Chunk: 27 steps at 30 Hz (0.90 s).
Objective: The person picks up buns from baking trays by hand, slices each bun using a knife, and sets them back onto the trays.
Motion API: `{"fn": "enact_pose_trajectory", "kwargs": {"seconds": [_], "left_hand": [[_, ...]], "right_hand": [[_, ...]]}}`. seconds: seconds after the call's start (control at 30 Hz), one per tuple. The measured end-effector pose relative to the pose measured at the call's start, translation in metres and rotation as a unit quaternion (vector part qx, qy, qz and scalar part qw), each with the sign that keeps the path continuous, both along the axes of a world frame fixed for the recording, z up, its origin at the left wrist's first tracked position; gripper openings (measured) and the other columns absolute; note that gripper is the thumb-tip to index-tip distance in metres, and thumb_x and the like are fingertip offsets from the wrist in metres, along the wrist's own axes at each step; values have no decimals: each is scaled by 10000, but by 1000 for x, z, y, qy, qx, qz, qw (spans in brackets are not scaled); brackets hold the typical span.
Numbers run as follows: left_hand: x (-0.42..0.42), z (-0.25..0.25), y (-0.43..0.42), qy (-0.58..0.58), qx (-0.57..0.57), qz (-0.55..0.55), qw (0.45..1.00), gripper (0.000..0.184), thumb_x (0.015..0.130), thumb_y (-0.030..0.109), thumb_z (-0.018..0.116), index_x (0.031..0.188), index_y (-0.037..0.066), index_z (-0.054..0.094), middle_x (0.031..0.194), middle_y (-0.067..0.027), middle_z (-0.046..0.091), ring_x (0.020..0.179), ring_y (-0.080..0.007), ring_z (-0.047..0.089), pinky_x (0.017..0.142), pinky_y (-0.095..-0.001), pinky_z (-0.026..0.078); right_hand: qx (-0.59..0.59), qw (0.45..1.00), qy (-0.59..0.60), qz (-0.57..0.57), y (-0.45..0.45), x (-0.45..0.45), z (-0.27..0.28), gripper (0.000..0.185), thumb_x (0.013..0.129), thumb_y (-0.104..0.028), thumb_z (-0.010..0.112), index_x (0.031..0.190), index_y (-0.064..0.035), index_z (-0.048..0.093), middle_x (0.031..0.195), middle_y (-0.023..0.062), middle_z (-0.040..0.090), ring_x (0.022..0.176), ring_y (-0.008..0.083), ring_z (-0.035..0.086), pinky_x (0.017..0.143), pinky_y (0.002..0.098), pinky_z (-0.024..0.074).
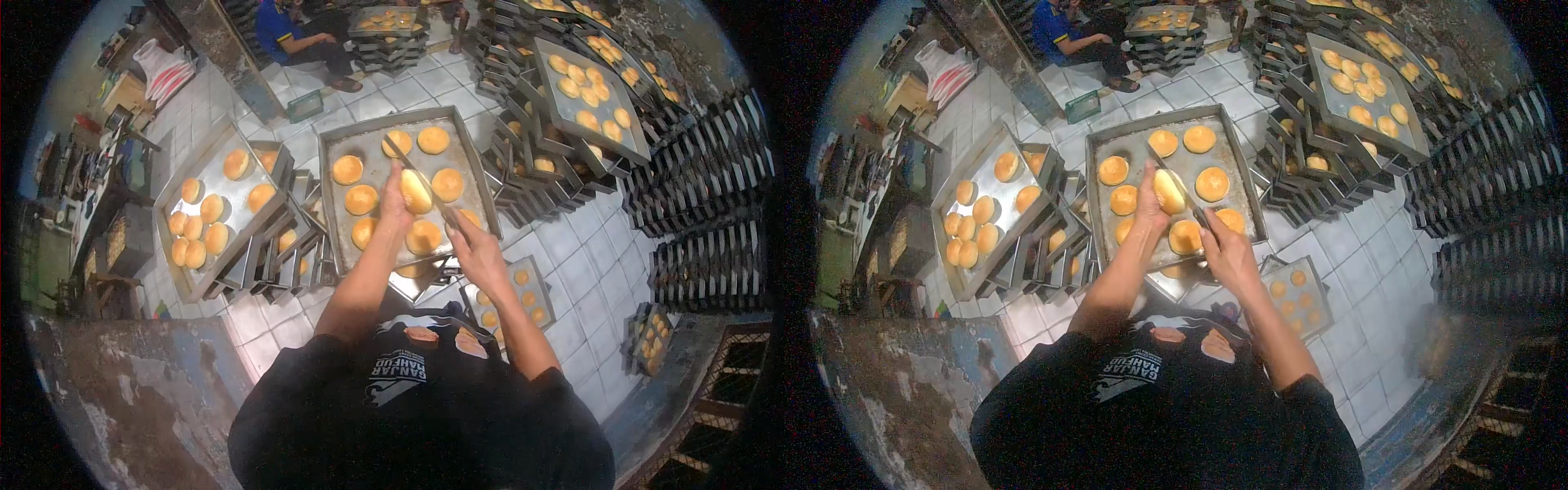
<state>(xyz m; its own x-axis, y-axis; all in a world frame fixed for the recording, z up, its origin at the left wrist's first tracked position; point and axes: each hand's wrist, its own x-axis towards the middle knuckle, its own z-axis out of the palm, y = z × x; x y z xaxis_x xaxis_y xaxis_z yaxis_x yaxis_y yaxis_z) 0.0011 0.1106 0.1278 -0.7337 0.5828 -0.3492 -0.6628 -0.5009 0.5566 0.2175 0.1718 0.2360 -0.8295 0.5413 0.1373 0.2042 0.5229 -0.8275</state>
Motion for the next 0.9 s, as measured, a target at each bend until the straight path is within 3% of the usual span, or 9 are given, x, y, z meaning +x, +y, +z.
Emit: {"fn": "enact_pose_trajectory", "kwargs": {"seconds": [0.07, 0.1, 0.17, 0.3, 0.37, 0.5, 0.57, 0.73, 0.9], "left_hand": [[-17, 1, -5, 13, 3, 25, 1000, 471, 926, 604, 673, 948, 134, 646, 860, -46, 698, 785, -207, 699, 741, -388, 595], [-19, 4, -11, 11, 4, 31, 999, 471, 926, 604, 673, 948, 134, 646, 860, -46, 698, 785, -207, 699, 741, -388, 595], [-20, 5, -18, 45, -4, 9, 999, 461, 932, 585, 676, 973, 127, 649, 875, -47, 699, 801, -205, 696, 739, -391, 591], [14, -9, 3, 12, -14, -23, 1000, 446, 932, 548, 700, 994, 109, 652, 897, -51, 700, 825, -201, 692, 737, -394, 587], [22, -17, 11, 17, -22, 12, 1000, 435, 927, 511, 724, 1007, 89, 653, 917, -54, 701, 849, -197, 689, 738, -392, 583], [-6, -9, 3, 0, -16, -1, 1000, 417, 923, 501, 733, 986, 99, 644, 857, -56, 694, 777, -207, 692, 718, -387, 591], [-13, -6, -8, 1, 10, -1, 1000, 359, 934, 450, 744, 997, 115, 629, 881, -43, 660, 810, -189, 665, 752, -398, 565], [18, 0, -1, -53, -44, -21, 997, 516, 898, 625, 695, 982, 119, 646, 856, -52, 691, 794, -220, 691, 740, -414, 587], [5, -27, 3, -76, -14, -13, 997, 586, 889, 678, 668, 1029, 110, 633, 897, -59, 683, 843, -225, 679, 784, -425, 573]], "right_hand": [[-31, 995, -90, 8, -6, 28, 20, 482, 993, -238, 598, 1428, -32, 562, 858, 211, 700, 771, 285, 685, 772, 395, 526], [-29, 995, -92, 13, -10, 39, 27, 482, 993, -238, 598, 1428, -32, 562, 858, 211, 700, 771, 285, 685, 772, 395, 526], [-128, 981, -143, -8, -15, 55, 35, 443, 996, -221, 598, 1405, -52, 584, 948, 324, 681, 897, 446, 705, 791, 460, 539], [-116, 988, -102, -22, -10, 24, 9, 443, 992, -225, 605, 1396, -45, 588, 952, 329, 677, 921, 459, 696, 798, 468, 535], [-27, 1000, 1, 0, -1, -1, -6, 437, 994, -230, 601, 1386, -35, 595, 965, 325, 682, 944, 463, 690, 808, 470, 535], [-37, 987, -155, 1, -1, 27, 31, 425, 989, -220, 607, 1368, -27, 610, 985, 307, 703, 942, 463, 694, 826, 464, 542], [-78, 988, -133, -5, -8, 55, 22, 432, 987, -230, 606, 1373, -37, 609, 982, 309, 700, 934, 466, 694, 824, 466, 543], [-115, 986, -121, -26, -16, 41, 1, 444, 983, -251, 604, 1386, -65, 605, 972, 313, 695, 920, 468, 693, 821, 469, 544], [-57, 994, -88, 11, 1, 4, -15, 444, 984, -252, 603, 1393, -80, 604, 918, 300, 696, 889, 460, 693, 809, 477, 539]]}}
